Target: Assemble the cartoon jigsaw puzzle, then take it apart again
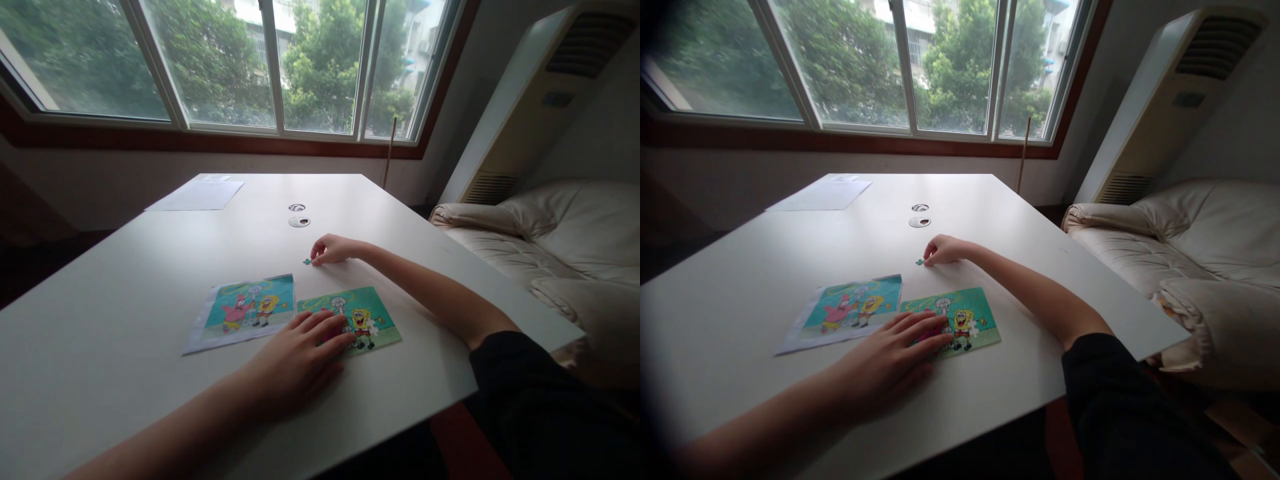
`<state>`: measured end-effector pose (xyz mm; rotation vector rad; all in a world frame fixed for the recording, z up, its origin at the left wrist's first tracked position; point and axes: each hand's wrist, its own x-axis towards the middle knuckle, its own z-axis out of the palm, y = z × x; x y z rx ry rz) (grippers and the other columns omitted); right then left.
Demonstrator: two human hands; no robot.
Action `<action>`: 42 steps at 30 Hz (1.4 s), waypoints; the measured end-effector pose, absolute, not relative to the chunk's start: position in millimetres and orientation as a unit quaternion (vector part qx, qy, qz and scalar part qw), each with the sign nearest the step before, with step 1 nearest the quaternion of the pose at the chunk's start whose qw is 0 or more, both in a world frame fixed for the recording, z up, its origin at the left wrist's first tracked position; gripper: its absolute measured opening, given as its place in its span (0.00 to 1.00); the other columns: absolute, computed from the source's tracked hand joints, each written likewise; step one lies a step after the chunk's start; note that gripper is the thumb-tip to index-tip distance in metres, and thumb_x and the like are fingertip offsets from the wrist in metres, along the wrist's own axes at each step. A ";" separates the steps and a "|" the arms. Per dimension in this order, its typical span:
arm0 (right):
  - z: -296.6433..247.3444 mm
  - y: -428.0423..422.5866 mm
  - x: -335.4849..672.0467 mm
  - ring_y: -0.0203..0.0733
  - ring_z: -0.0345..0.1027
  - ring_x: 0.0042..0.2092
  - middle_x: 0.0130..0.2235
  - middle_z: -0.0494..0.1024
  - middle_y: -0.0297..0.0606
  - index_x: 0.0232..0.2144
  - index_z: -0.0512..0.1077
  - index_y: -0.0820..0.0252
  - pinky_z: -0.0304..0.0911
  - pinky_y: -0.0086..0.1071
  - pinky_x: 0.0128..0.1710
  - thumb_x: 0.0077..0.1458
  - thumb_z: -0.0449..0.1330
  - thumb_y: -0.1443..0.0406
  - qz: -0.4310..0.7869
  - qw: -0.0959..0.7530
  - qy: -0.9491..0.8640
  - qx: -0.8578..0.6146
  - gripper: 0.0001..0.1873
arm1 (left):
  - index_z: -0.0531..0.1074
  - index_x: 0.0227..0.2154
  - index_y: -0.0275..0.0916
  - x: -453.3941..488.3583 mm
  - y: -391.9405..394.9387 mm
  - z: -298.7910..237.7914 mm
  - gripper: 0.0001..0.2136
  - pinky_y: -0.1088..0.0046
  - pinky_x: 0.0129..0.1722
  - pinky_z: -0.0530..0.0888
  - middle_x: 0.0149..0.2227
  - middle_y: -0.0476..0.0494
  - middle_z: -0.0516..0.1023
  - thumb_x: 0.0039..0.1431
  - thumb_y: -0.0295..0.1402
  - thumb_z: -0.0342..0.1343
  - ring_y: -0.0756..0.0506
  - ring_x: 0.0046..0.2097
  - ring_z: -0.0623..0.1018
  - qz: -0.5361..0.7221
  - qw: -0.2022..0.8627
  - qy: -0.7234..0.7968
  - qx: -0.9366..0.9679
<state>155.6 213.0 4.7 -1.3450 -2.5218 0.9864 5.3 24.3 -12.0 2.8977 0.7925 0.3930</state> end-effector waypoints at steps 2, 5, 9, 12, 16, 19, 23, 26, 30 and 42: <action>4.8 213.6 157.7 0.31 0.60 0.27 0.30 0.71 0.36 0.33 0.72 0.64 0.55 0.26 0.25 0.43 0.63 0.64 0.352 0.052 -0.826 -0.438 0.12 | 0.59 0.55 0.44 5.4 24.2 -11.9 0.18 0.55 0.51 0.63 0.56 0.41 0.63 0.61 0.34 0.45 0.38 0.55 0.64 0.129 0.057 0.261 0.955; 0.7 213.2 160.7 0.30 0.59 0.28 0.33 0.71 0.35 0.32 0.70 0.64 0.54 0.25 0.24 0.42 0.63 0.65 0.372 0.071 -0.825 -0.420 0.12 | 0.59 0.55 0.44 5.4 24.7 -12.4 0.18 0.54 0.51 0.63 0.56 0.41 0.63 0.61 0.34 0.44 0.38 0.55 0.64 0.125 0.059 0.262 0.955; -7.6 211.9 160.0 0.29 0.58 0.27 0.31 0.71 0.34 0.30 0.69 0.64 0.54 0.25 0.25 0.41 0.62 0.67 0.363 0.107 -0.844 -0.380 0.11 | 0.58 0.55 0.44 5.3 25.6 -13.3 0.18 0.54 0.51 0.62 0.56 0.41 0.63 0.62 0.34 0.44 0.38 0.55 0.63 0.121 0.056 0.263 0.955; -11.4 211.0 157.2 0.30 0.59 0.29 0.29 0.71 0.33 0.28 0.69 0.64 0.55 0.25 0.28 0.41 0.62 0.67 0.353 0.135 -0.857 -0.351 0.08 | 0.59 0.55 0.44 5.5 25.8 -13.6 0.18 0.54 0.51 0.62 0.56 0.41 0.63 0.62 0.34 0.44 0.38 0.55 0.63 0.125 0.055 0.262 0.955; -9.3 205.1 161.4 0.31 0.61 0.30 0.30 0.71 0.34 0.31 0.69 0.65 0.58 0.26 0.30 0.43 0.61 0.67 0.387 0.163 -0.847 -0.325 0.10 | 0.58 0.55 0.44 5.6 25.3 -13.4 0.18 0.54 0.51 0.62 0.56 0.41 0.63 0.62 0.34 0.44 0.38 0.55 0.63 0.124 0.060 0.264 0.955; -4.4 193.3 176.9 0.32 0.62 0.31 0.30 0.71 0.35 0.35 0.69 0.66 0.59 0.27 0.30 0.45 0.61 0.65 0.418 0.179 -0.838 -0.303 0.13 | 0.58 0.55 0.44 5.4 24.5 -13.3 0.18 0.54 0.51 0.62 0.56 0.41 0.63 0.62 0.34 0.44 0.38 0.55 0.63 0.124 0.061 0.265 0.954; 2.2 170.0 211.2 0.31 0.61 0.30 0.29 0.70 0.33 0.34 0.70 0.66 0.59 0.28 0.31 0.46 0.61 0.63 0.444 0.174 -0.827 -0.298 0.13 | 0.59 0.55 0.44 5.2 23.5 -14.0 0.18 0.55 0.51 0.62 0.56 0.41 0.63 0.61 0.34 0.45 0.38 0.55 0.63 0.132 0.063 0.267 0.952; 7.6 152.7 237.8 0.31 0.62 0.31 0.31 0.71 0.35 0.33 0.70 0.65 0.59 0.27 0.31 0.47 0.61 0.61 0.460 0.147 -0.822 -0.301 0.13 | 0.59 0.54 0.44 5.7 23.2 -14.3 0.18 0.55 0.50 0.63 0.55 0.41 0.64 0.60 0.33 0.45 0.38 0.54 0.64 0.136 0.065 0.270 0.951; 14.7 134.1 262.6 0.32 0.63 0.32 0.34 0.72 0.37 0.34 0.69 0.65 0.60 0.28 0.32 0.48 0.61 0.61 0.484 0.126 -0.811 -0.304 0.13 | 0.60 0.54 0.44 6.4 23.5 -13.9 0.18 0.56 0.50 0.63 0.55 0.41 0.64 0.60 0.33 0.45 0.38 0.54 0.64 0.137 0.063 0.269 0.951; 15.4 99.1 263.0 0.30 0.58 0.29 0.29 0.69 0.34 0.42 0.70 0.63 0.54 0.25 0.28 0.56 0.54 0.59 0.408 0.073 -0.867 -0.278 0.15 | 0.59 0.54 0.44 5.7 24.8 -16.1 0.18 0.55 0.50 0.63 0.55 0.41 0.64 0.61 0.33 0.44 0.38 0.54 0.64 0.137 0.061 0.266 0.952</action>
